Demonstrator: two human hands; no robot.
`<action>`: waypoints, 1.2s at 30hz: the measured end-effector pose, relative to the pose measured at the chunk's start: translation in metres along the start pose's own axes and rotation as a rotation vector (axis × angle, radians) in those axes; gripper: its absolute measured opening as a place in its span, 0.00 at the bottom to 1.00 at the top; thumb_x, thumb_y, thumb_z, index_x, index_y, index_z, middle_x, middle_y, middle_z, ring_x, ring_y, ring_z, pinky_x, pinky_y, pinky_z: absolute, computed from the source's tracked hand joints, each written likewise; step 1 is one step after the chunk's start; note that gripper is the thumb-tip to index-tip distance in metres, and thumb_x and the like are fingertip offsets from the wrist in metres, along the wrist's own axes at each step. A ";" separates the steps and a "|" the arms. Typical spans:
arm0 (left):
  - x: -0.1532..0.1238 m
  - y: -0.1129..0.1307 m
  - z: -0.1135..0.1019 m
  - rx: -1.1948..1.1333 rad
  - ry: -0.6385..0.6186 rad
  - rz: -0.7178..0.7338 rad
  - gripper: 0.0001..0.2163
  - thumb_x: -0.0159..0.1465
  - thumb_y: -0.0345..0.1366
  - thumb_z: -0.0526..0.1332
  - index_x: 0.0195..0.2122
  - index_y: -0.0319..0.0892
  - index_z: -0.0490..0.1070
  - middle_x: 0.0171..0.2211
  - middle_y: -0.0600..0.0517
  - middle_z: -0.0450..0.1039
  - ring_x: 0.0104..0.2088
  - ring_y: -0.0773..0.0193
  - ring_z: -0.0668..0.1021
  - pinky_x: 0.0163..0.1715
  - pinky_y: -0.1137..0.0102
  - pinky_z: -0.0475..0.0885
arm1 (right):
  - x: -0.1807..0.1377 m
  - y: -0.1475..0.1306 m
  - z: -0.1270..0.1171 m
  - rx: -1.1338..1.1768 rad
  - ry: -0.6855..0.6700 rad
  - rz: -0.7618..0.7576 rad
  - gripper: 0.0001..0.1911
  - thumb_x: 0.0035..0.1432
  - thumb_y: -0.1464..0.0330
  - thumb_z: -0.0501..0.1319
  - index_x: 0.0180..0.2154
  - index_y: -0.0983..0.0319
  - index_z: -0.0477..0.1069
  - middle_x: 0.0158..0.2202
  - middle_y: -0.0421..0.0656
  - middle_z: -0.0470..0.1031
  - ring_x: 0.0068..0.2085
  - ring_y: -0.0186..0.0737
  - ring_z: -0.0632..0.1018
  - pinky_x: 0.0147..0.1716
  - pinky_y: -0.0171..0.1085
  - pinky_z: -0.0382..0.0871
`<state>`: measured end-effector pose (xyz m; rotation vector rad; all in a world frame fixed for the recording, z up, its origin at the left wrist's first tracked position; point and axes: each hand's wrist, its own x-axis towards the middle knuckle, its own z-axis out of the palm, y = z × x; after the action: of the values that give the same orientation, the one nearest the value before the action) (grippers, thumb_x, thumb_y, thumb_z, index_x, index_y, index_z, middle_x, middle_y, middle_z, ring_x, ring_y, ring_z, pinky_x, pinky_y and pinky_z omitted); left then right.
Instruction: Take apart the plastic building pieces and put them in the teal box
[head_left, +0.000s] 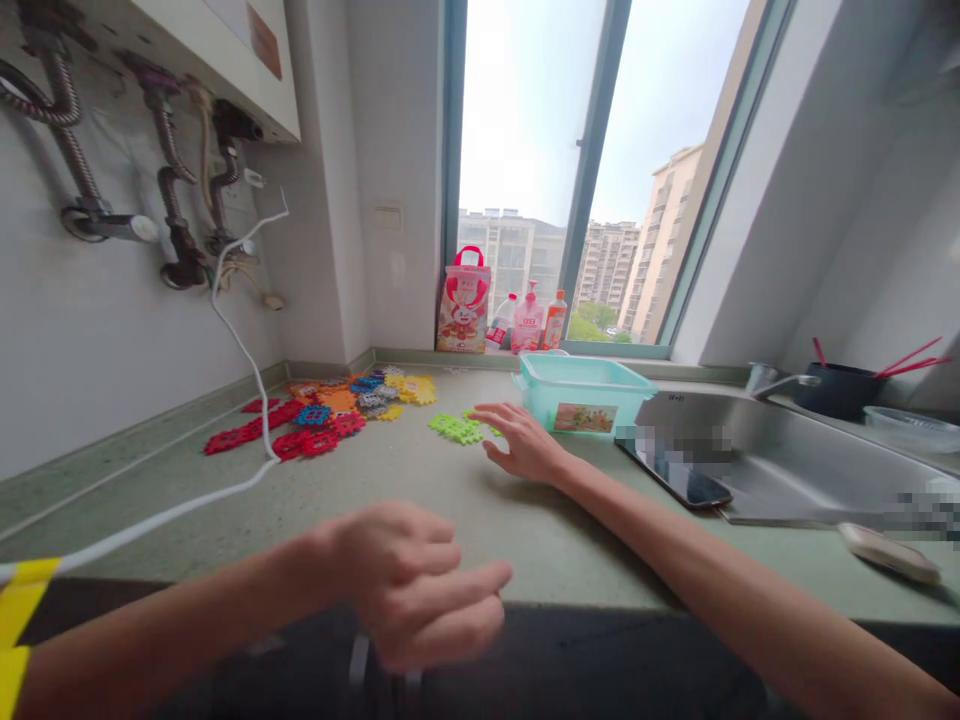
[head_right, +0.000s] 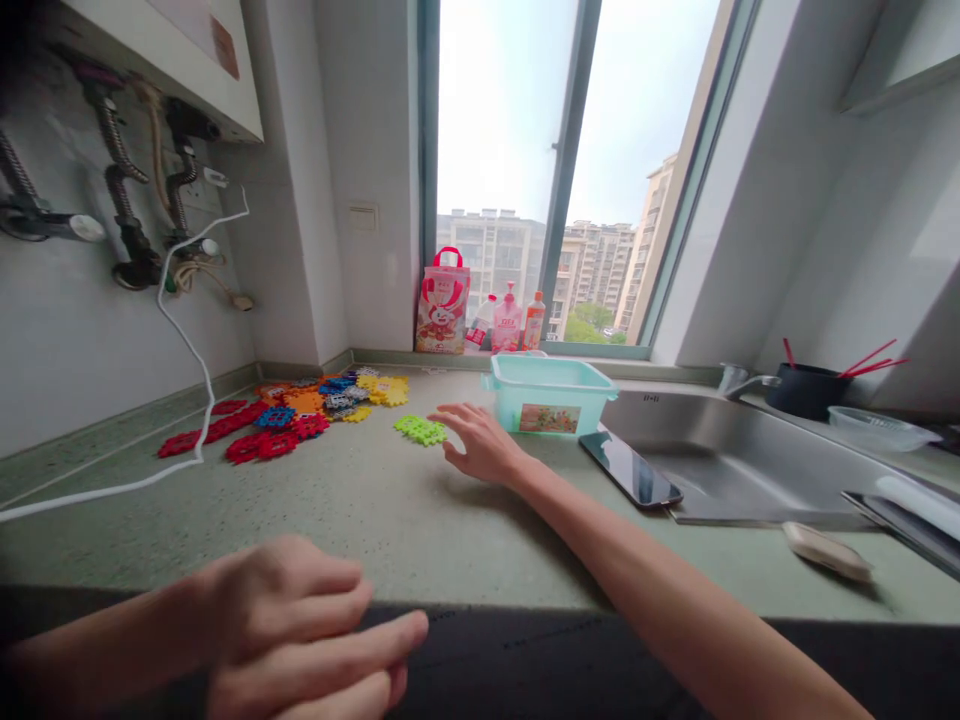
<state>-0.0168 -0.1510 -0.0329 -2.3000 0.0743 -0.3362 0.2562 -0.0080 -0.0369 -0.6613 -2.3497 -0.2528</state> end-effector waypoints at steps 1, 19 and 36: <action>-0.002 -0.018 0.005 -0.037 0.033 0.022 0.08 0.74 0.42 0.61 0.45 0.48 0.79 0.41 0.48 0.83 0.27 0.66 0.77 0.26 0.69 0.73 | -0.001 0.000 0.003 -0.005 -0.001 0.011 0.27 0.65 0.71 0.64 0.65 0.55 0.70 0.63 0.51 0.75 0.61 0.54 0.76 0.62 0.59 0.71; -0.088 -0.125 0.102 -0.422 0.047 -0.775 0.11 0.77 0.44 0.56 0.43 0.44 0.73 0.36 0.50 0.81 0.37 0.61 0.83 0.39 0.69 0.75 | 0.014 0.063 0.039 0.150 -0.135 0.344 0.21 0.76 0.60 0.50 0.58 0.58 0.77 0.57 0.50 0.80 0.59 0.50 0.78 0.63 0.52 0.68; -0.029 -0.157 0.167 -0.874 -0.228 -0.801 0.31 0.71 0.63 0.57 0.67 0.49 0.70 0.68 0.47 0.71 0.67 0.48 0.74 0.66 0.60 0.69 | 0.010 0.032 0.030 0.348 -0.148 0.142 0.25 0.64 0.70 0.64 0.62 0.60 0.73 0.60 0.52 0.80 0.59 0.50 0.81 0.60 0.49 0.73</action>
<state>-0.0090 0.0801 -0.0340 -3.1279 -1.0217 -0.4982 0.2501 0.0338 -0.0532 -0.6880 -2.3900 0.2722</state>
